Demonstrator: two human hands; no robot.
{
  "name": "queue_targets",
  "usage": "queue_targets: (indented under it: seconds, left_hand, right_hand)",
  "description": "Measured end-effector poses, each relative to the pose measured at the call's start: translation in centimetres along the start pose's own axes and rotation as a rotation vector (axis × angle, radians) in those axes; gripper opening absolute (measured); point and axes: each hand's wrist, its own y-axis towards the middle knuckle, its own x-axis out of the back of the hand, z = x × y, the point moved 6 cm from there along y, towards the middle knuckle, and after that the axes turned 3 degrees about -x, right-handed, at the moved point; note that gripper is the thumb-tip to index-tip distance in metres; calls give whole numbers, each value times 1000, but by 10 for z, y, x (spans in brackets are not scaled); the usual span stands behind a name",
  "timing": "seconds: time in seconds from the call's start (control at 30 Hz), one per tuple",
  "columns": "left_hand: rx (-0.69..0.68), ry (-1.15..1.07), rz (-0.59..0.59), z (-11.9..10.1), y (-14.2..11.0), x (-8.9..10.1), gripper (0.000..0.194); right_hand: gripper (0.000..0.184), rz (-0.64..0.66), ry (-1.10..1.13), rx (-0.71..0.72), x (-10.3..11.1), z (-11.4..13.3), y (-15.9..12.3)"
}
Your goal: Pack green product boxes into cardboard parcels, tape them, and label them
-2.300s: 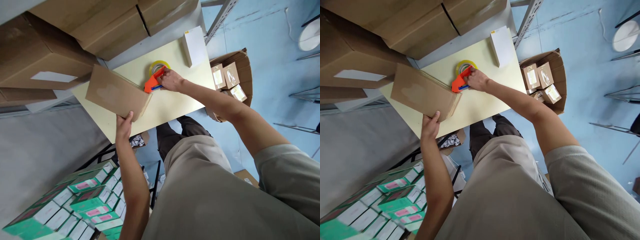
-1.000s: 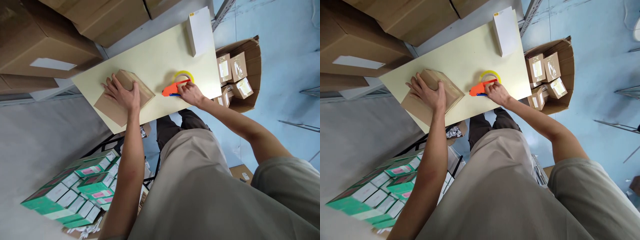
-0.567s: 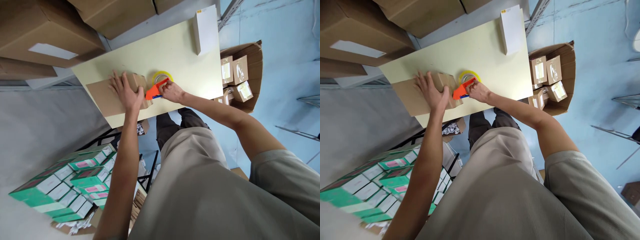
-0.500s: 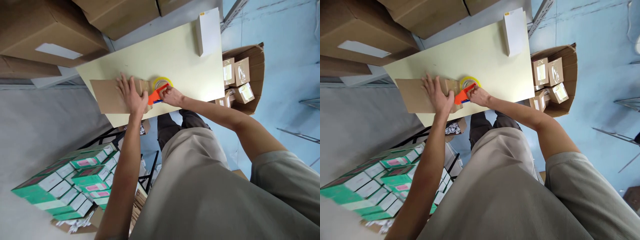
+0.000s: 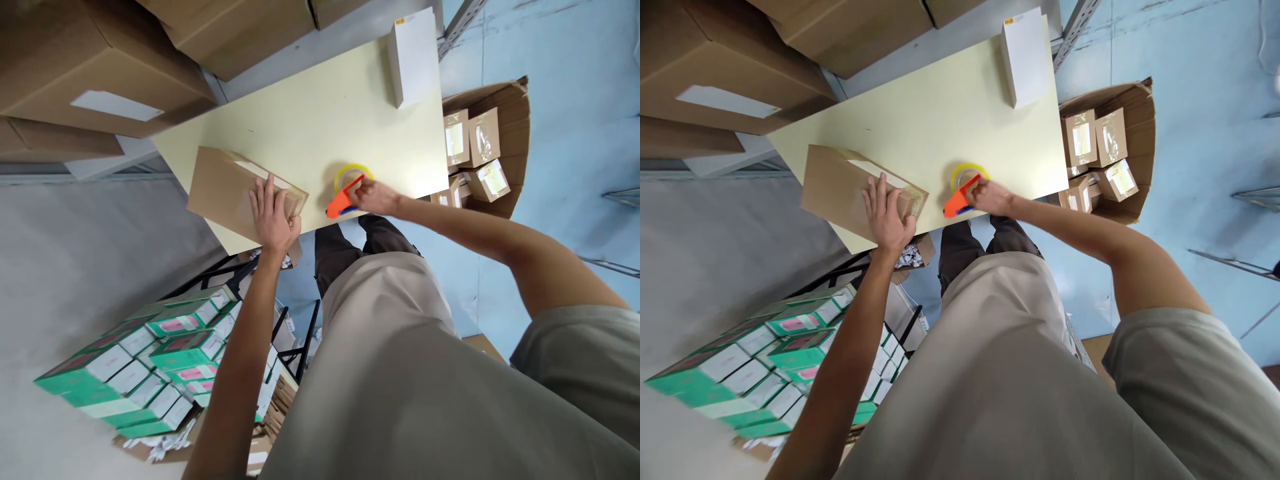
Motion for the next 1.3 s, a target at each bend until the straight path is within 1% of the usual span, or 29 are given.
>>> queue_targets:
  seconds: [0.03,0.07,0.1,0.13,0.2,0.3,0.37,0.43,0.5,0.57,0.63,0.7,0.77,0.83,0.93,1.03,1.1,1.17,1.23,1.3]
  left_hand:
    - [5,2,0,0,0,-1,85]
    - [8,3,-2,1,0,-1,84]
    - [9,2,-6,1,-1,-2,83]
    - [8,1,-10,1,-1,-3,82]
    - [1,2,-25,0,0,-4,80]
    - [-11,12,-53,-2,1,-4,75]
    - [-17,24,-63,-3,3,-5,71]
    - [-23,39,-68,-4,4,-5,65]
    - [-29,46,-70,-4,4,-5,61]
    - [-35,42,-70,-4,4,-5,59]
    - [-39,36,-73,-3,4,-5,60]
    - [-43,40,-79,-2,3,-6,61]
    - [-48,46,-78,0,3,-7,63]
    - [-51,51,-73,2,3,-8,64]
    - [-57,58,-72,4,3,-9,64]
    - [-67,49,-78,4,1,-7,63]
    - [-71,39,-85,3,0,-6,66]
    - [-63,28,-93,3,-1,-4,71]
    - [-52,5,-94,3,-1,-3,78]
    - [-50,-21,-87,3,-2,-2,83]
  right_hand:
    - [53,-35,-75,-17,8,-16,-3]
    - [56,-57,-91,-38,15,-30,-2]
    - [59,-89,-108,-56,23,-39,1]
    - [62,-122,-114,-66,30,-43,7]
    - [67,-175,-89,-76,40,-38,26]
    - [66,-207,-40,-106,48,-10,57]
    - [59,-188,-60,-129,51,11,71]
    - [54,-156,-96,-134,54,29,79]
    - [51,-136,-109,-145,59,40,86]
    - [48,-147,-91,-207,65,40,96]
    - [49,-194,-50,-286,72,31,109]
    - [57,-261,-6,-310,75,18,120]
    - [68,-322,11,-292,72,4,125]
    - [73,-339,-2,-298,62,-9,123]
    - [71,-338,-19,-357,41,-25,108]
    - [69,-437,15,-367,33,-26,92]
    - [69,-526,54,-385,36,-18,78]
    - [68,-590,110,-441,39,-4,62]
    - [67,-617,201,-480,38,19,47]
    - [66,-593,357,-445,30,47,40]
